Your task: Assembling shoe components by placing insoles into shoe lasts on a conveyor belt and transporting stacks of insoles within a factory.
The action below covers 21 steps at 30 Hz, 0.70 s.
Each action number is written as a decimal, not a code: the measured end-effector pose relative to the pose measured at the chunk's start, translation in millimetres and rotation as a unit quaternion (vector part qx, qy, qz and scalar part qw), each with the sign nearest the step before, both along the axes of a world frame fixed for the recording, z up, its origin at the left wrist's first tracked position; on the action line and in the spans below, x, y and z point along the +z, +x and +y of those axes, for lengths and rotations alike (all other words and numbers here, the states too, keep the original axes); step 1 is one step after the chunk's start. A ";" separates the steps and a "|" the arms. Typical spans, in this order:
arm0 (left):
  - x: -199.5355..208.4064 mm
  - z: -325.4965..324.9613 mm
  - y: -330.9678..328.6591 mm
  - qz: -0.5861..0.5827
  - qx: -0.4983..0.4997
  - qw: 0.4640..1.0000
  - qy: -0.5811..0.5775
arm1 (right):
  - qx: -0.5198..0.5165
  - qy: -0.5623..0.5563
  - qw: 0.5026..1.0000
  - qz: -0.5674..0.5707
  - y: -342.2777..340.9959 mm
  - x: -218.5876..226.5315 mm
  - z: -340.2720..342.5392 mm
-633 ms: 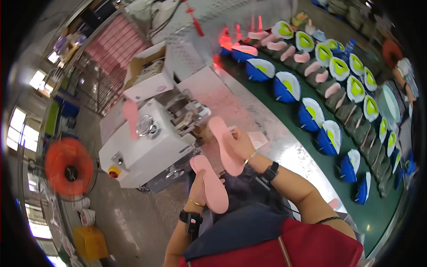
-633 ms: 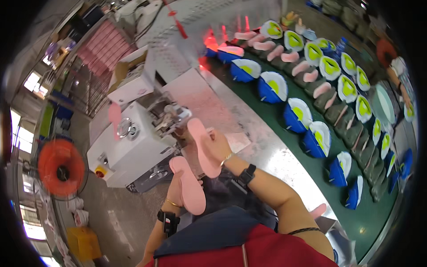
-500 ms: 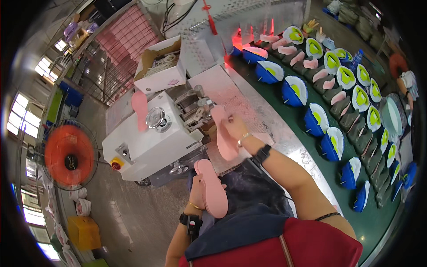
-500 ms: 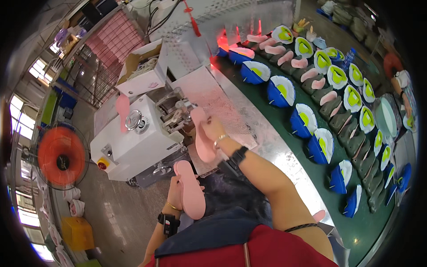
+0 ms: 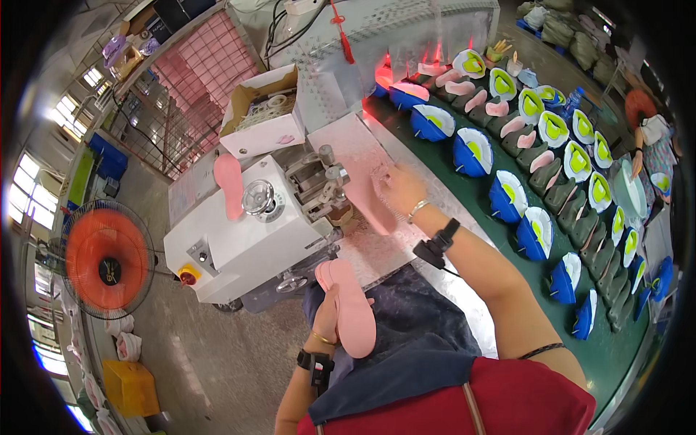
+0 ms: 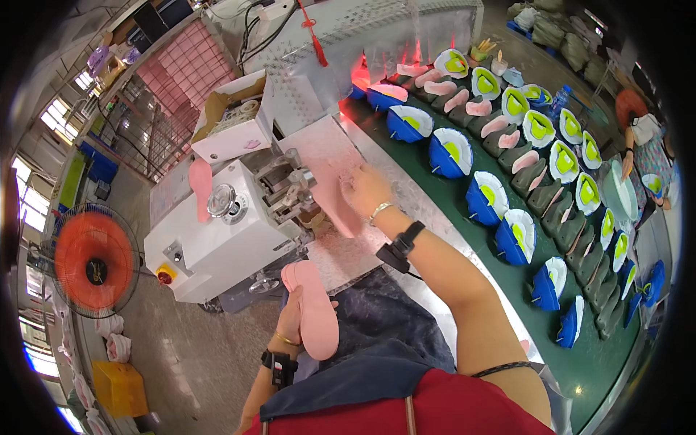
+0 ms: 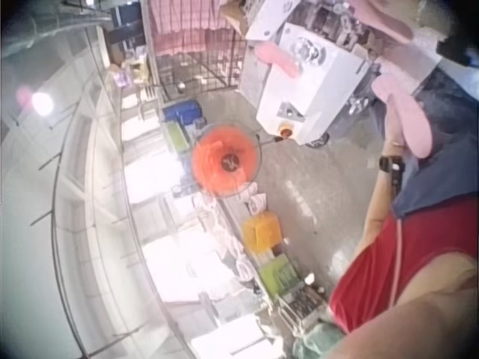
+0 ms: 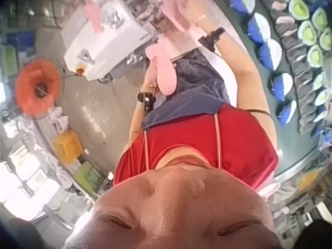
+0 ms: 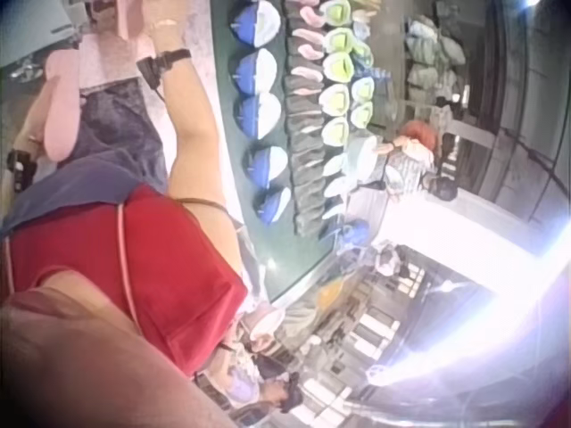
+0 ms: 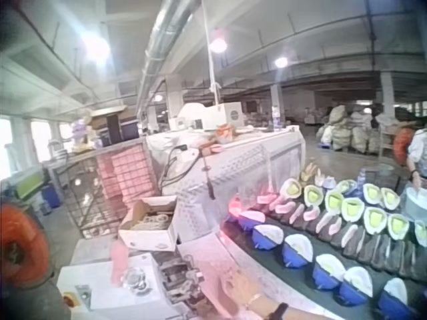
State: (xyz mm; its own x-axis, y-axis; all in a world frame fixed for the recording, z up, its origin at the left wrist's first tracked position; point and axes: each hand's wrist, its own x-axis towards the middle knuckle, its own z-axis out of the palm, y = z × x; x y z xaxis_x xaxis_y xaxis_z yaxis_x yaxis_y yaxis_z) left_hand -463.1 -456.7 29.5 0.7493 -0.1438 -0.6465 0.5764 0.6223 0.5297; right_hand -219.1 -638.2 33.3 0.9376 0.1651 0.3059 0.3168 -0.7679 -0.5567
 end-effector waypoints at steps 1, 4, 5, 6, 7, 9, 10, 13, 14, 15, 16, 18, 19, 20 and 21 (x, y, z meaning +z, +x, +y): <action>0.1 -1.2 0.2 -0.002 -0.005 1.000 0.001 | -0.005 0.001 1.000 -0.002 5.4 -8.5 4.8; -0.4 -1.5 -10.9 -0.029 0.026 0.999 0.028 | -0.017 0.117 0.984 0.134 28.3 -55.1 33.2; 1.6 -0.1 -12.7 -0.014 0.035 0.998 0.042 | -0.029 0.157 0.977 0.140 39.2 -64.6 42.1; 2.8 4.1 -19.1 0.002 0.048 0.997 0.057 | -0.038 0.198 0.968 0.147 45.7 -66.9 50.7; -13.1 20.6 -30.3 -0.026 0.040 0.998 0.029 | -0.034 0.202 0.968 0.149 46.6 -56.1 62.4; -15.5 22.8 -36.0 -0.029 0.055 0.998 0.026 | -0.055 0.306 0.905 0.289 51.2 -30.1 63.1; -16.5 18.4 -34.0 -0.034 0.063 0.997 0.018 | -0.069 0.308 0.905 0.285 57.1 -34.5 50.9; -12.3 -8.3 -18.9 -0.016 0.045 0.997 0.058 | -0.136 0.419 0.861 0.255 71.4 -50.2 -12.5; -33.5 2.9 -18.3 -0.018 0.022 0.998 0.051 | -0.136 0.477 0.838 0.228 65.6 -44.2 -35.6; -69.7 31.1 -23.4 -0.187 -0.148 0.911 0.337 | -0.139 0.530 0.813 0.197 54.7 -39.8 -62.0; -93.3 44.4 -21.6 -0.347 -0.288 0.689 0.568 | -0.166 0.527 0.814 0.181 43.4 -36.6 -89.4; -70.8 15.0 -3.0 -0.271 -0.237 0.866 0.347 | -0.220 0.513 0.819 0.134 14.2 -39.7 -185.7; -40.6 2.2 -1.1 -0.122 -0.148 0.972 0.138 | -0.264 0.467 0.838 0.096 -2.0 -49.4 -240.6; -20.6 -8.3 2.0 0.061 -0.049 0.995 -0.065 | -0.310 0.464 0.826 0.071 -26.9 -46.0 -289.0; -10.9 -22.3 5.2 0.039 -0.084 0.995 -0.043 | -0.405 0.354 0.843 0.006 -51.6 -55.7 -350.5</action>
